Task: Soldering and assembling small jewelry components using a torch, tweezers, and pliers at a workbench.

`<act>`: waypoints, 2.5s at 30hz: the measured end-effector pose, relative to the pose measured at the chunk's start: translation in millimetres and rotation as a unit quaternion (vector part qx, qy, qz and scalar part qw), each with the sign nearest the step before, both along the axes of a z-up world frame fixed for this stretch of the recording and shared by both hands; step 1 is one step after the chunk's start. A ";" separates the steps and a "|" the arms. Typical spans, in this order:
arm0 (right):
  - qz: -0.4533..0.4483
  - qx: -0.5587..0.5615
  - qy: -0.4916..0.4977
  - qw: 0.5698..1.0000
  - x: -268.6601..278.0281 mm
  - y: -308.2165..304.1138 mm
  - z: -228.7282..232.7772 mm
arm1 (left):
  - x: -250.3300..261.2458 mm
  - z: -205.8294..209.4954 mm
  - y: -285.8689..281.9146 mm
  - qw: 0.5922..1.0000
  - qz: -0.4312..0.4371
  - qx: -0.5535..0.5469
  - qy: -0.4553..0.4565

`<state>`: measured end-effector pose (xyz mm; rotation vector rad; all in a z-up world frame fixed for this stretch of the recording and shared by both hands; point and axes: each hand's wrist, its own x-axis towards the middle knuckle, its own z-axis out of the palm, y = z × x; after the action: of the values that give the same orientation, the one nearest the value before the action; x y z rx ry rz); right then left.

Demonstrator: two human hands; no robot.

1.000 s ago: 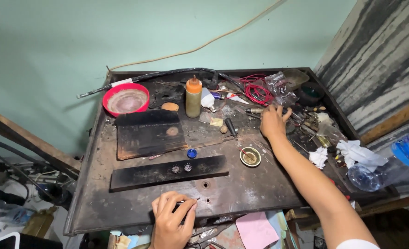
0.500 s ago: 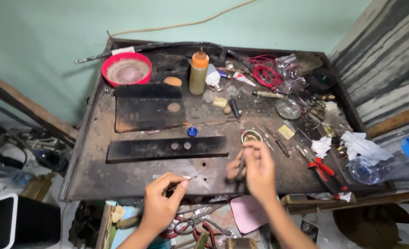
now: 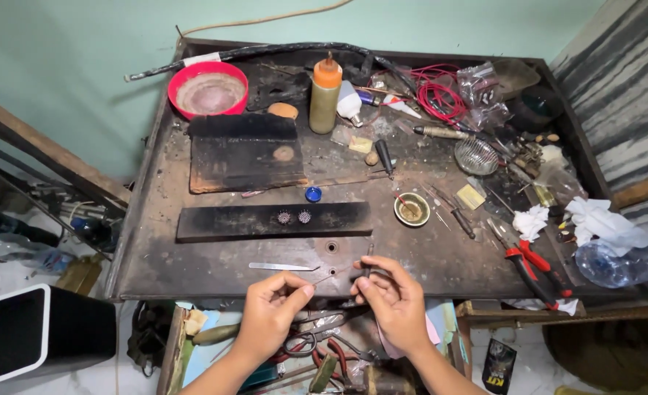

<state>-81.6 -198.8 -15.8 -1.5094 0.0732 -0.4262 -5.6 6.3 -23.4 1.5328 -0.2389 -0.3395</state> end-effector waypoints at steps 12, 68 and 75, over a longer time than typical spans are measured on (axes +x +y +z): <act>-0.031 -0.079 -0.018 0.996 1.7 -1.1 3.7 | 1.8 15.2 -2.4 0.999 -0.027 0.026 -0.013; 0.053 -0.165 0.097 0.980 -1.0 5.2 -3.3 | -14.3 13.9 -14.7 0.992 -0.046 0.043 -0.111; 0.080 -0.159 0.146 0.973 -6.2 8.7 -5.4 | -13.1 16.5 -15.1 0.982 -0.044 0.053 -0.175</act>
<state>-87.8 -190.1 -21.2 -1.8712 0.1183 -0.0838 -18.7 -8.8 -6.8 1.6858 -0.5746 -0.1509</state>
